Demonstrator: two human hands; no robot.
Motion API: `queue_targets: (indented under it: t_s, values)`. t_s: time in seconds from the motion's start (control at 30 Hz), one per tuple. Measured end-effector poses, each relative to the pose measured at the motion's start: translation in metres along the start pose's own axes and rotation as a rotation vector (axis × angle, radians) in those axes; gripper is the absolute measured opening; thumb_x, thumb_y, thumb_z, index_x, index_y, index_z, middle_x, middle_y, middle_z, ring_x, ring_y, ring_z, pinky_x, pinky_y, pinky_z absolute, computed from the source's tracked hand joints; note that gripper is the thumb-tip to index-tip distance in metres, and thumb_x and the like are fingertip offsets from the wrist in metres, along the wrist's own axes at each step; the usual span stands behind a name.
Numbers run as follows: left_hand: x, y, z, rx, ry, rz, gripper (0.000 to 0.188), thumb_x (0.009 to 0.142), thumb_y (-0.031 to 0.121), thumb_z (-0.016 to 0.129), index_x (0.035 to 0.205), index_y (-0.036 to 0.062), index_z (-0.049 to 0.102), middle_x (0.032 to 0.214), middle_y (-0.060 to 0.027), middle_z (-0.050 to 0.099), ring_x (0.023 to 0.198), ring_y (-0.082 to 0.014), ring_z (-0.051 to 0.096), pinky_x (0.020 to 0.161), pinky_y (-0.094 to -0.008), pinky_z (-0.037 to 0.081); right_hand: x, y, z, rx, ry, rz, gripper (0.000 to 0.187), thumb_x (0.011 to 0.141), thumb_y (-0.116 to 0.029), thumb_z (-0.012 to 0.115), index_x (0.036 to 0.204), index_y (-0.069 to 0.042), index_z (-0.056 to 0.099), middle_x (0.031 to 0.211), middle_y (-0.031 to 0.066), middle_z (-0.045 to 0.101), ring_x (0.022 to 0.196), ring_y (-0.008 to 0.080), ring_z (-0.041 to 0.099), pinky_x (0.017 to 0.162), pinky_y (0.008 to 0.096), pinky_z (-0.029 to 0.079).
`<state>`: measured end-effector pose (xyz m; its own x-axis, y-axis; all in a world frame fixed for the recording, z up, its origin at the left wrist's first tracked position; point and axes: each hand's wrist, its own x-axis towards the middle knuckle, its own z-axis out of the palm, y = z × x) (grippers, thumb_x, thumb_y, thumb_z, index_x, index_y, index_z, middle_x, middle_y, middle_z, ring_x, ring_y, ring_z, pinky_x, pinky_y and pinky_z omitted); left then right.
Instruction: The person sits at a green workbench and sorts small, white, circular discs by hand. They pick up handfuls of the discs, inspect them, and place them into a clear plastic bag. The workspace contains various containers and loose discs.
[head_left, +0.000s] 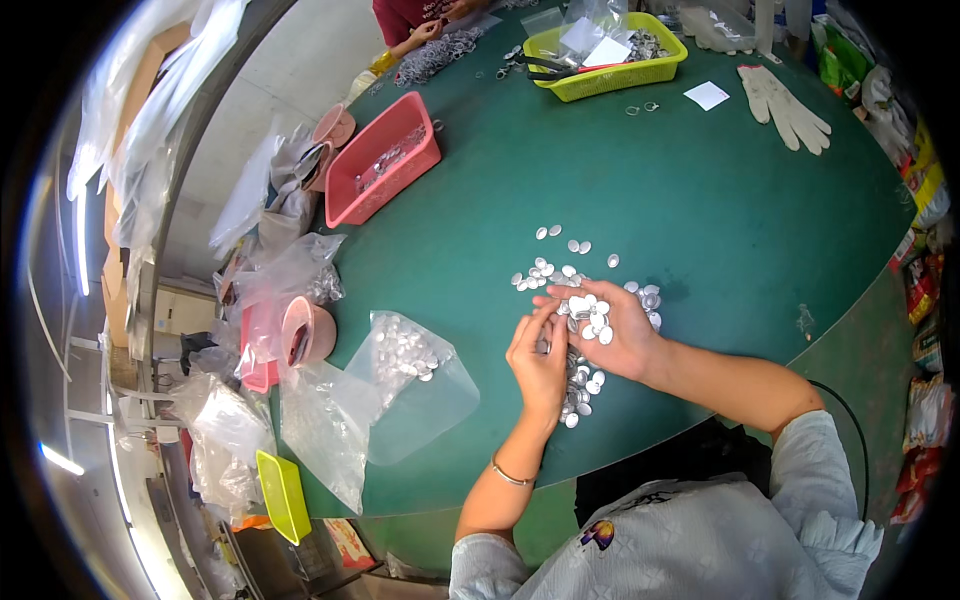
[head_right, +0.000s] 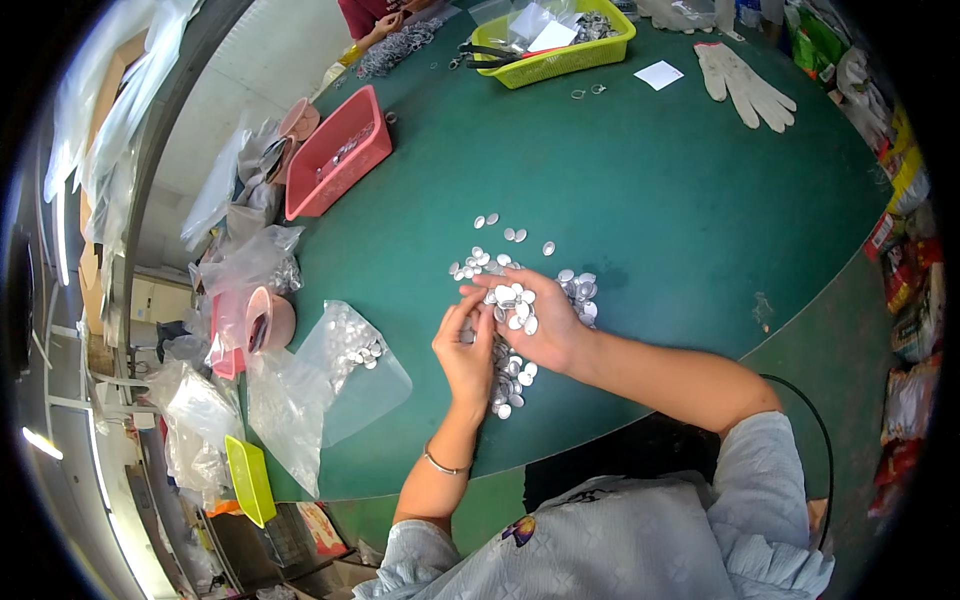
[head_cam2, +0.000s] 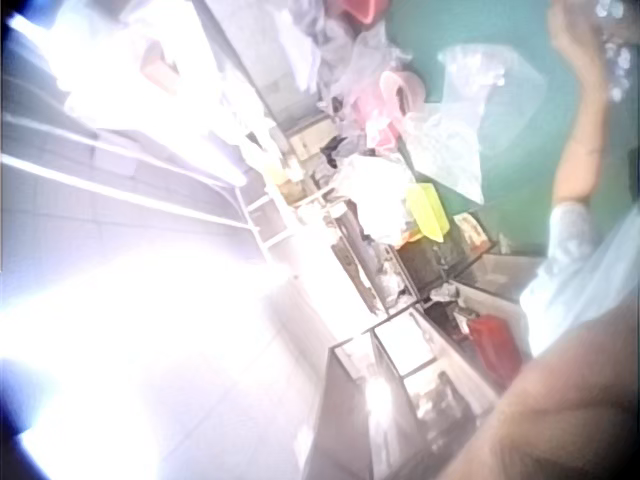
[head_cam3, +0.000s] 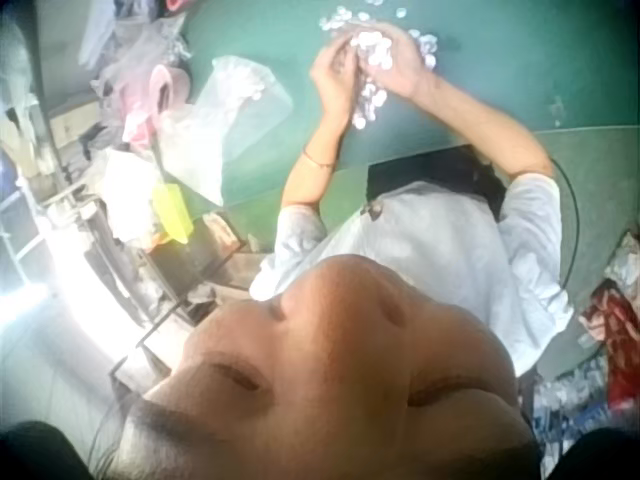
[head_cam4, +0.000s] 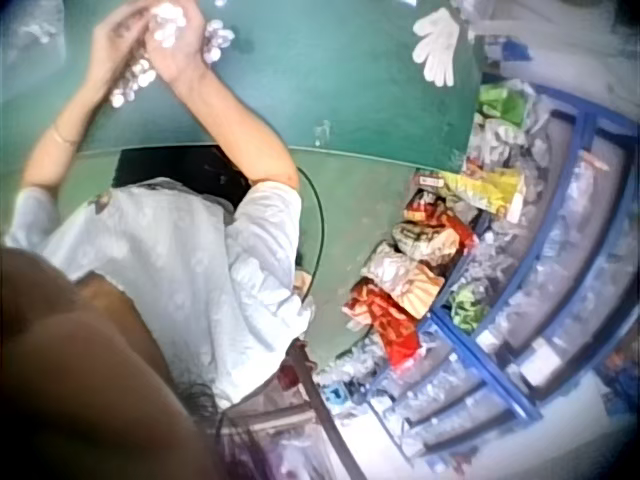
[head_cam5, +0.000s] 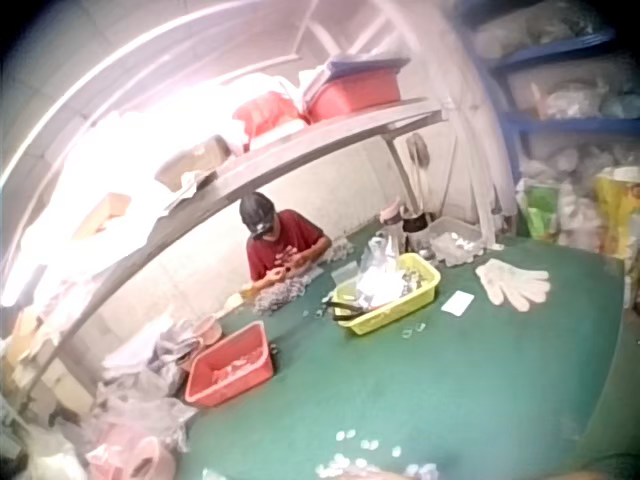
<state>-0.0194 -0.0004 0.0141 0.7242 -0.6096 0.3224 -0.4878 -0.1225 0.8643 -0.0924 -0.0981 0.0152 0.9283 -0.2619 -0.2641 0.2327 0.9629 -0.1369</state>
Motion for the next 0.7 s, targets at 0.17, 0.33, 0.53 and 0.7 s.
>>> queue_targets:
  t_s: [0.17,0.33,0.53,0.7]
  values:
    - [-0.001,-0.012,-0.007,-0.374,-0.031,-0.289,0.011,0.087,0.007,0.054,0.093,-0.0011,0.059,0.071,-0.0028,0.052,0.061,-0.0076,0.046,0.047,-0.0215,0.034,0.0,-0.001,0.002,0.06,0.052,-0.005,0.038,0.091,-0.025,0.04,0.113,0.006,0.047,0.118,0.0229,0.051,0.114,0.0282,0.047,0.101,0.0384,0.037]
    - [0.003,-0.02,-0.017,-1.303,-0.135,-0.601,0.017,0.092,0.016,0.045,0.093,0.0016,0.054,0.076,-0.003,0.049,0.049,-0.0074,0.034,0.038,-0.0198,0.024,-0.001,-0.004,0.006,0.074,0.067,0.005,0.041,0.091,-0.025,0.039,0.118,0.007,0.044,0.125,0.0231,0.046,0.123,0.0308,0.041,0.108,0.0383,0.029]
    - [-0.002,-0.008,-0.011,-0.875,-0.015,-0.6,0.023,0.093,0.017,0.046,0.104,-0.0006,0.056,0.073,-0.0022,0.048,0.047,-0.0054,0.034,0.037,-0.0189,0.025,-0.002,-0.004,0.006,0.019,0.104,-0.025,0.043,0.092,-0.024,0.036,0.12,0.008,0.042,0.125,0.0216,0.046,0.122,0.0301,0.042,0.108,0.0385,0.03]
    - [-0.004,0.0,0.0,-0.323,0.027,-0.213,0.019,0.081,0.0,0.062,0.1,-0.0026,0.065,0.067,0.002,0.045,0.056,-0.0044,0.041,0.05,-0.0177,0.033,-0.001,-0.003,0.005,-0.02,0.072,-0.022,0.042,0.091,-0.022,0.036,0.12,0.008,0.042,0.124,0.0223,0.048,0.119,0.0304,0.044,0.106,0.0399,0.032]
